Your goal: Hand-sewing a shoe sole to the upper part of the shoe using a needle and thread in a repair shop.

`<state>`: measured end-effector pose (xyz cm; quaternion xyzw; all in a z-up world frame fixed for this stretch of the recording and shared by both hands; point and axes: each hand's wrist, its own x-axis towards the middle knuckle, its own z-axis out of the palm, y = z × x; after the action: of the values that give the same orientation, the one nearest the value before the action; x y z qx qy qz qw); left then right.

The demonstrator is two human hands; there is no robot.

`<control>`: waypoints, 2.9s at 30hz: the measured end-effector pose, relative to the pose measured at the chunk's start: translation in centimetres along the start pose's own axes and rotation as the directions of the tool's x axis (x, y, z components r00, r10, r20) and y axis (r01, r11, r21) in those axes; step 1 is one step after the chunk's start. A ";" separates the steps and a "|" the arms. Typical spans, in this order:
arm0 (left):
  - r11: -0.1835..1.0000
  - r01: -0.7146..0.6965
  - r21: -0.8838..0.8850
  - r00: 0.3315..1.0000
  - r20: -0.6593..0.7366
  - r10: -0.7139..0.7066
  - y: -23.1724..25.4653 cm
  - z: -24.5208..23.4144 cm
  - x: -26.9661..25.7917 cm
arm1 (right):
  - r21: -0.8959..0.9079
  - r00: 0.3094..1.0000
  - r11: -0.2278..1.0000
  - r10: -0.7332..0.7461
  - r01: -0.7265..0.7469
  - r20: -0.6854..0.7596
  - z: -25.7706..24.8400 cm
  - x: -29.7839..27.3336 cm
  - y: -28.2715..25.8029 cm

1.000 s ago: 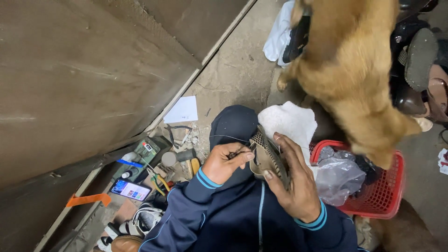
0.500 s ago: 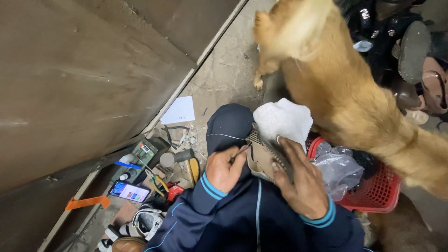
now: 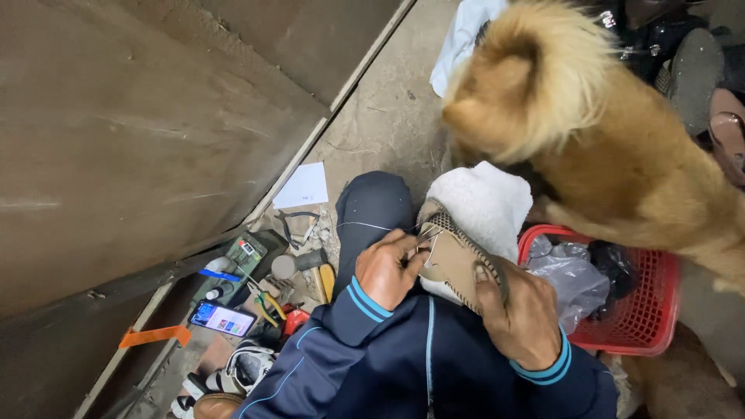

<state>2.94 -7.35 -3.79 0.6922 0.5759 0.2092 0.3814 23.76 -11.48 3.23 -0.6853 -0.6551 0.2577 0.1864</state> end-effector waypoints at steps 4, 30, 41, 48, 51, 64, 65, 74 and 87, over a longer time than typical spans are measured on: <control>0.996 -0.026 0.084 0.999 -0.022 0.028 0.7 0.8 0.5 | 0.060 0.999 0.997 0.040 -0.040 -0.001 -0.3 -0.1 0.8; 0.851 -0.392 0.348 0.883 -0.119 0.455 1.7 2.5 7.0 | 0.174 0.987 0.972 0.149 -0.157 0.057 -0.4 -0.2 4.0; 0.903 -0.339 0.263 0.918 -0.116 0.379 2.1 2.8 6.8 | 0.226 0.991 0.967 0.129 -0.118 -0.036 -0.3 -0.3 6.3; 0.936 -0.319 0.151 0.925 -0.163 0.342 0.5 4.0 8.5 | 0.254 0.985 0.952 0.163 -0.173 0.062 -2.0 0.6 5.0; 0.911 -0.378 0.165 0.884 -0.230 0.408 1.4 3.9 8.6 | 0.254 0.987 0.954 0.153 -0.162 0.054 -1.9 0.5 5.0; 0.791 0.094 -0.604 0.884 0.416 0.213 3.0 -7.3 1.1 | -0.077 0.937 0.966 -0.259 0.247 -0.235 -0.5 1.5 -0.1; 0.805 0.050 -0.591 0.918 0.345 0.197 2.2 -8.6 -0.1 | -0.083 0.944 0.964 -0.265 0.253 -0.199 -0.5 1.9 -0.7; 0.752 -0.070 -0.656 0.878 -0.399 -0.266 -2.2 -16.3 -7.5 | -0.072 0.934 0.935 -0.337 0.347 0.119 0.1 2.3 6.2; 0.989 0.085 0.125 0.835 -0.551 -0.002 -6.4 -11.0 -1.9 | -0.167 0.914 0.979 -0.174 0.120 -0.366 -0.4 3.5 8.8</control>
<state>-9.59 -5.74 -1.60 0.6156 0.6902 0.3478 0.1540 31.07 -8.58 -2.01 -0.6822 -0.6731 0.0590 0.2793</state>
